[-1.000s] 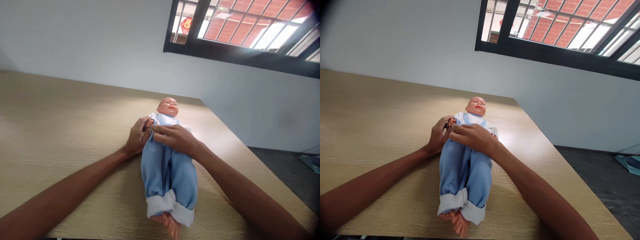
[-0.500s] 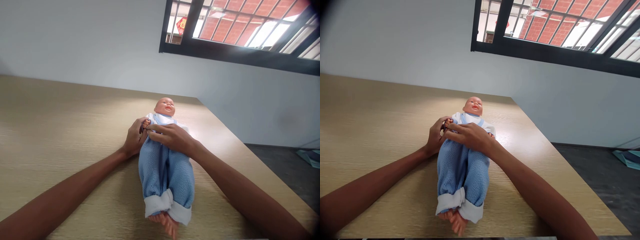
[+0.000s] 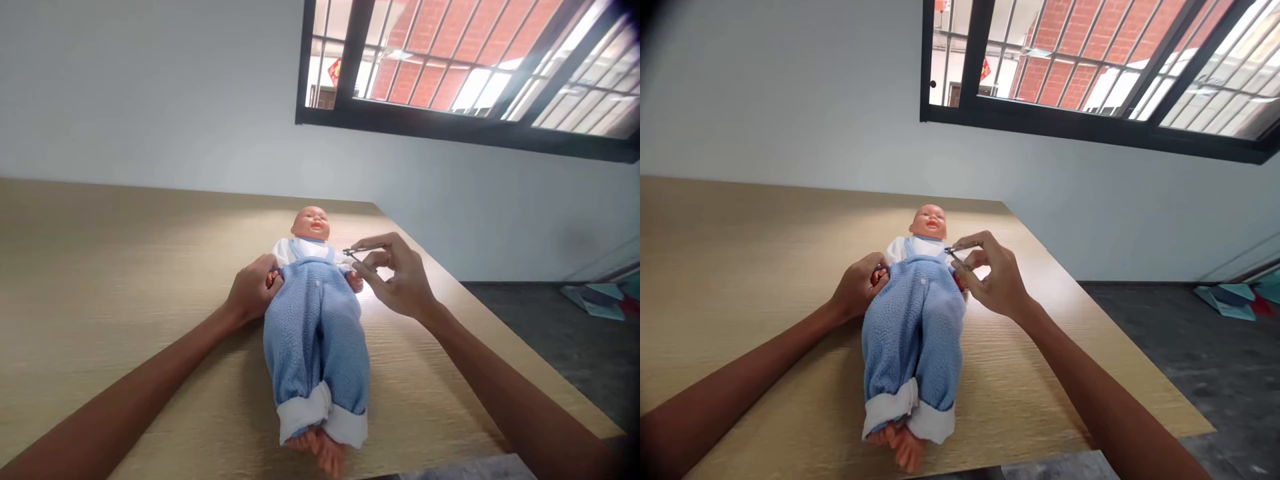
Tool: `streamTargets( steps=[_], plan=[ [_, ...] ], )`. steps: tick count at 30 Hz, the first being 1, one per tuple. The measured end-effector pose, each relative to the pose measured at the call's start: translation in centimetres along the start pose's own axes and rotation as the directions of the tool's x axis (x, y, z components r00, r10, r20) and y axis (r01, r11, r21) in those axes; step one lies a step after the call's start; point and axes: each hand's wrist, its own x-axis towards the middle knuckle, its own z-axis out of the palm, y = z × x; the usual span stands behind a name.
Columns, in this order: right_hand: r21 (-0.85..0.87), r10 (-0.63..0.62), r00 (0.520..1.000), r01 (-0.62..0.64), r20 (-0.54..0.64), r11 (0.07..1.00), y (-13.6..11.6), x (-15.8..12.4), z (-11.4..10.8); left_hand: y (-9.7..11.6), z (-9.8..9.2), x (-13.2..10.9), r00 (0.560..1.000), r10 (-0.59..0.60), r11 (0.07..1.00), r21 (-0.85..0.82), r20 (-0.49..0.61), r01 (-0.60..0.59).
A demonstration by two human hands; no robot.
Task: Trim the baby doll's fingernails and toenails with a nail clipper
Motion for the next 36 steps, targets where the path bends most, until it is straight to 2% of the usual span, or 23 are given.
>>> streamTargets(
  steps=[6, 11, 15, 17, 19, 22, 24, 26, 28, 30, 36],
  plan=[
    [0.074, 0.167, 0.983, -0.161, -0.081, 0.984, 3.4, -2.9, -0.2, 0.2, -0.4, 0.0, 0.998, 0.013, 0.993, 0.119, 0.066, -0.020],
    [0.204, 0.267, 0.951, -0.233, -0.155, 0.951, 4.2, -3.3, 0.4, 1.0, -1.5, 0.1, 0.993, 0.073, 0.969, 0.229, 0.098, -0.093],
    [0.310, 0.322, 0.938, -0.271, -0.128, 0.911, 4.0, -3.4, 1.0, 3.9, -2.0, 1.7, 0.992, 0.110, 0.967, 0.226, 0.060, -0.121],
    [0.352, 0.340, 0.935, -0.284, -0.105, 0.892, 4.0, -3.5, 1.2, 6.1, -1.5, 3.2, 0.981, 0.142, 0.968, 0.189, 0.132, -0.166],
    [0.381, 0.355, 0.930, -0.297, -0.092, 0.876, 4.1, -3.5, 1.3, 8.3, -0.5, 4.9, 0.926, 0.217, 0.960, 0.104, 0.308, -0.259],
    [0.404, 0.391, 0.916, -0.326, -0.087, 0.855, 4.3, -3.4, 1.2, 10.4, 1.4, 7.0, 0.790, 0.333, 0.926, -0.018, 0.514, -0.378],
    [0.411, 0.422, 0.902, -0.352, -0.092, 0.841, 4.4, -3.4, 1.1, 10.5, 2.4, 7.7, 0.730, 0.362, 0.912, -0.060, 0.580, -0.405],
    [0.419, 0.454, 0.885, -0.374, -0.105, 0.827, 4.5, -3.4, 1.2, 10.0, 2.9, 7.9, 0.698, 0.369, 0.908, -0.077, 0.614, -0.413],
    [0.432, 0.479, 0.870, -0.389, -0.118, 0.813, 4.6, -3.3, 1.3, 9.2, 2.9, 7.7, 0.698, 0.368, 0.907, -0.072, 0.614, -0.414],
    [0.449, 0.495, 0.861, -0.399, -0.115, 0.799, 4.6, -3.3, 1.4, 8.7, 2.9, 7.5, 0.716, 0.364, 0.909, -0.061, 0.596, -0.412],
    [0.490, 0.513, 0.856, -0.419, -0.069, 0.765, 4.4, -3.3, 1.3, 8.3, 3.2, 7.6, 0.733, 0.368, 0.912, -0.069, 0.572, -0.404]
  ],
)
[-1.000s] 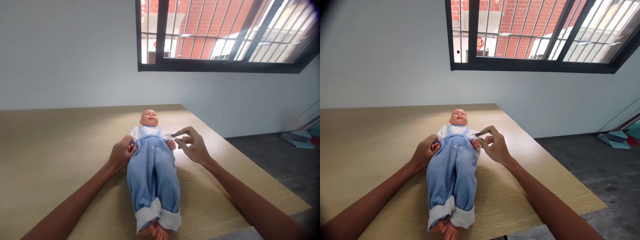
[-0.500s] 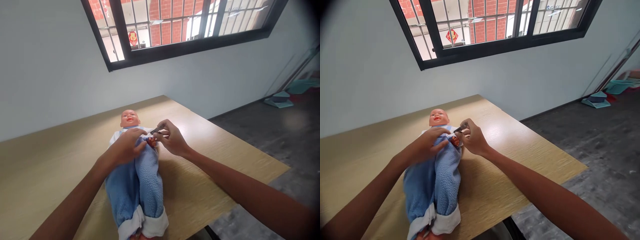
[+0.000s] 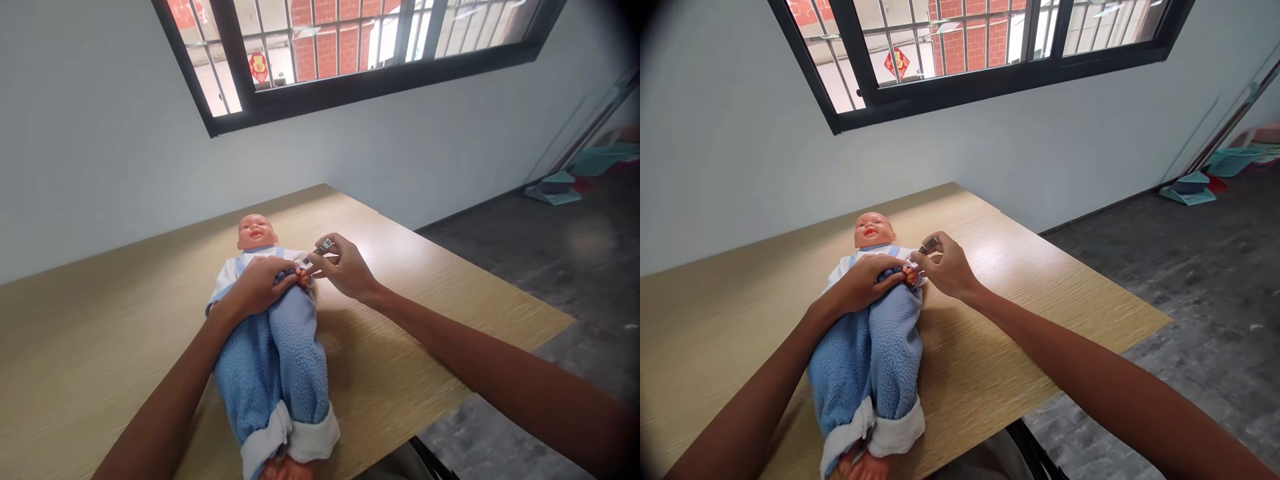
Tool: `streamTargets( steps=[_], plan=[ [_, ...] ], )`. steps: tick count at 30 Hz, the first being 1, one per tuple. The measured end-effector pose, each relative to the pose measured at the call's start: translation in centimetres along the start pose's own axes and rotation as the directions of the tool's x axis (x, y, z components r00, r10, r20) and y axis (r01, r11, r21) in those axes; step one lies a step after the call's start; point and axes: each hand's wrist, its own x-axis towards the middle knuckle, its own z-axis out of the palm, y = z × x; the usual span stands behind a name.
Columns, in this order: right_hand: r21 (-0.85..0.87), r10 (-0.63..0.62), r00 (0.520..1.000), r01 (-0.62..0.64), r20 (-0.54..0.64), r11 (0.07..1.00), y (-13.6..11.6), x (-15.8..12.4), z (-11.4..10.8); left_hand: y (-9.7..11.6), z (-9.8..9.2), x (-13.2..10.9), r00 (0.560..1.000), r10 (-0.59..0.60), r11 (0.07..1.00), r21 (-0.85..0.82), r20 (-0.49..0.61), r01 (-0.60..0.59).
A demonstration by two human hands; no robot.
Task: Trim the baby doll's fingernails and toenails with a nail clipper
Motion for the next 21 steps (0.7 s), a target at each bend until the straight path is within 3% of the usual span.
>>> streamTargets(
  steps=[10, 21],
  plan=[
    [-0.066, 0.009, 0.996, -0.004, 0.084, 0.998, -0.21, -0.14, -0.27, -0.26, 0.15, 0.24, 1.000, -0.010, 0.999, 0.030, -0.024, 0.011],
    [-0.136, -0.065, 0.996, 0.072, 0.056, 0.988, -0.51, -0.14, -0.25, -0.51, 0.41, 0.51, 0.998, 0.003, 1.000, 0.021, -0.061, -0.002]
  ],
)
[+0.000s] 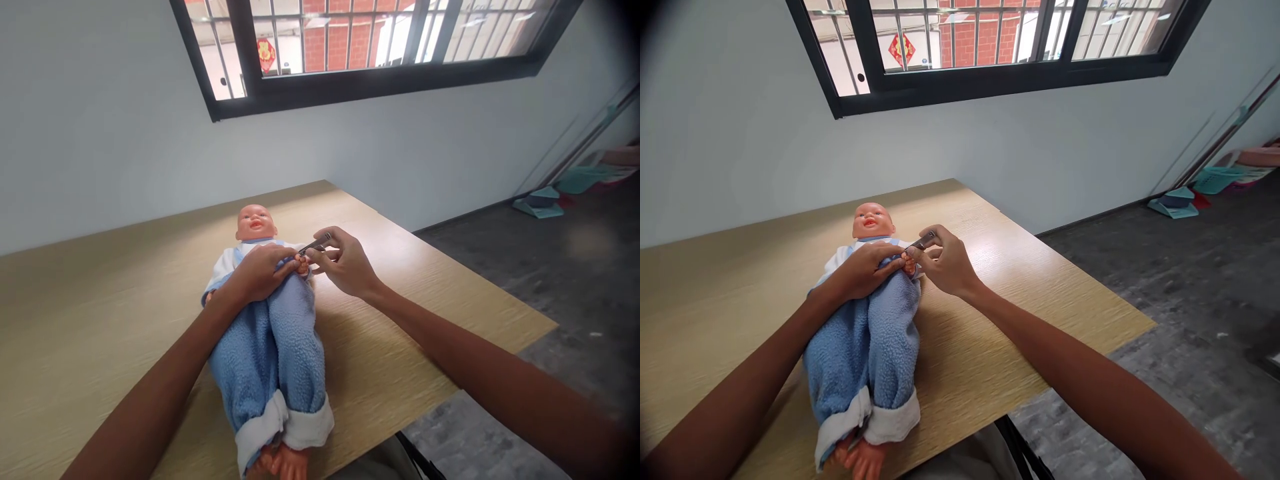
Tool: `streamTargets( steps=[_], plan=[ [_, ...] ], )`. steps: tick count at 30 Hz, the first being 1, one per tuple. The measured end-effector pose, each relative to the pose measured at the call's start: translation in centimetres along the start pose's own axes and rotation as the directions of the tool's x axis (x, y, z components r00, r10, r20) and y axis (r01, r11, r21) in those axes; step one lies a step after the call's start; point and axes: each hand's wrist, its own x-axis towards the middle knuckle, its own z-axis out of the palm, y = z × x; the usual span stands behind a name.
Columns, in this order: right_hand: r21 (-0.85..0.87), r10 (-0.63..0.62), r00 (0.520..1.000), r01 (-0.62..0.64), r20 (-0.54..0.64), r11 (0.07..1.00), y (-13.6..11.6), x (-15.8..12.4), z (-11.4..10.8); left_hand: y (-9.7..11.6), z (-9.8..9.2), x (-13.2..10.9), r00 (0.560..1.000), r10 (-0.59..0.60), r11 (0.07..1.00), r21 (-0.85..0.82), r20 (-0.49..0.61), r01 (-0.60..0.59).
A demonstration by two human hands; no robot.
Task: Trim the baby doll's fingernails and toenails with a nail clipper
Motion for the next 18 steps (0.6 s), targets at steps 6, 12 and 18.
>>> streamTargets(
  steps=[6, 12, 18],
  plan=[
    [-0.068, -0.080, 0.994, 0.085, 0.074, 0.994, -1.3, -0.4, -0.2, 0.2, -0.1, 0.1, 1.000, 0.017, 0.999, -0.050, -0.003, -0.017],
    [-0.166, -0.132, 0.981, 0.155, 0.141, 0.974, -1.9, -0.3, -0.6, 0.1, -0.1, 0.1, 1.000, 0.021, 0.998, -0.052, -0.006, -0.021],
    [-0.272, -0.152, 0.963, 0.211, 0.221, 0.939, -2.1, -0.2, -0.7, -0.1, 0.3, 0.2, 1.000, 0.026, 0.999, -0.021, -0.017, -0.026]
  ],
)
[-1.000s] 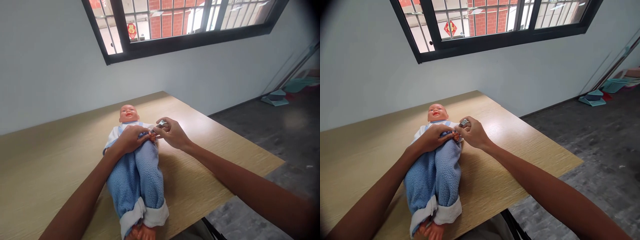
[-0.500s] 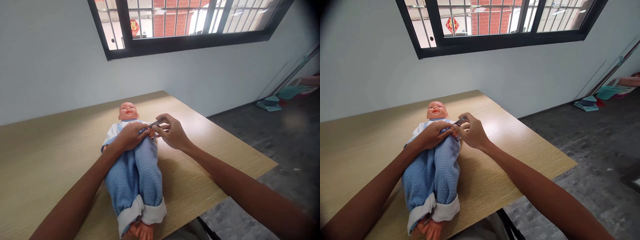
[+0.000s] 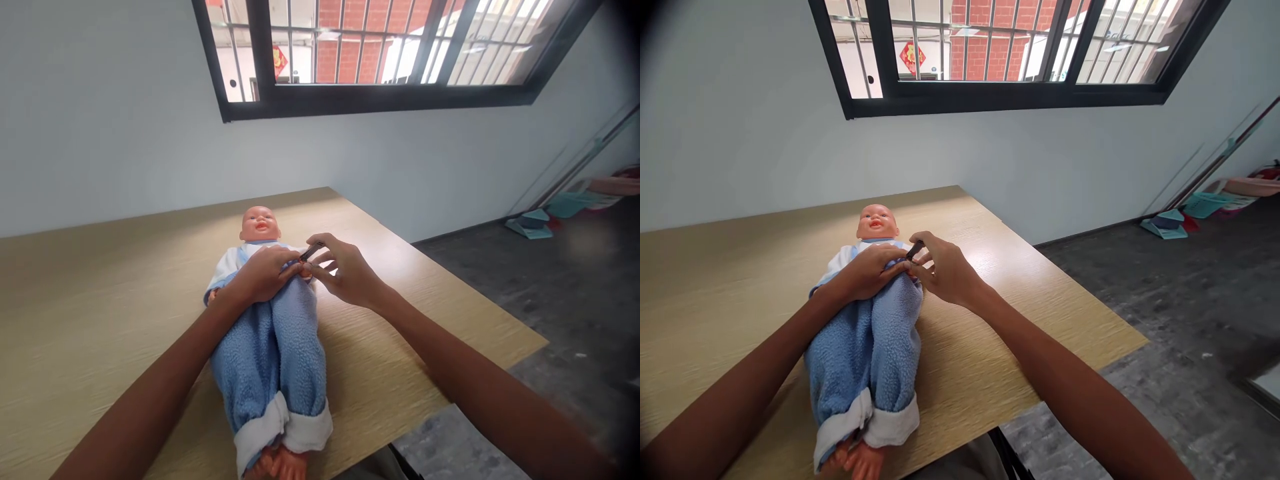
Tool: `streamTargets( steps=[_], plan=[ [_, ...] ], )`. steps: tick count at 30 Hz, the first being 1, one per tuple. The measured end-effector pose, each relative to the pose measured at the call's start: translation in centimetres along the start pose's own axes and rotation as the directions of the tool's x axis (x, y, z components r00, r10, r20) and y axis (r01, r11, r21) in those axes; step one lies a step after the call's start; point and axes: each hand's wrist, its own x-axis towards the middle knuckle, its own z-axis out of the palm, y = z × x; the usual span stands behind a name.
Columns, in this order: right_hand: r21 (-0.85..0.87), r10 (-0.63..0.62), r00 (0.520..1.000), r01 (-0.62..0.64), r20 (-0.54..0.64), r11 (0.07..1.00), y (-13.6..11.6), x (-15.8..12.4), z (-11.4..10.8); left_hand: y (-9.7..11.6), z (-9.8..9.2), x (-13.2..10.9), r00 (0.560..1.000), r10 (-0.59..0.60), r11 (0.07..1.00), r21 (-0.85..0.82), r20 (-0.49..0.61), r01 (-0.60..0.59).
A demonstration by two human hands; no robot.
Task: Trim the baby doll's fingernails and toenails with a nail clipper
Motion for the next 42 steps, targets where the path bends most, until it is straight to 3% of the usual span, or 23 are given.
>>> streamTargets(
  steps=[13, 28, 34, 42],
  plan=[
    [-0.250, -0.076, 0.996, 0.088, 0.055, 0.964, -0.1, -0.1, 0.2, -0.3, 0.4, 0.0, 0.999, 0.035, 0.998, 0.058, -0.012, -0.034],
    [-0.455, -0.139, 0.989, 0.143, 0.041, 0.879, -0.8, -0.4, 0.9, -0.5, 0.5, 0.1, 0.999, 0.053, 0.995, 0.089, -0.012, -0.052],
    [-0.354, -0.130, 0.991, 0.127, 0.016, 0.927, -0.9, -0.5, 1.0, -0.3, 0.4, 0.0, 0.999, 0.050, 0.995, 0.086, -0.012, -0.049],
    [0.006, 0.006, 0.980, -0.005, -0.199, 1.000, 0.9, -0.1, 0.4, -0.2, 0.4, -0.2, 1.000, 0.020, 0.997, 0.070, -0.014, -0.019]
  ],
)
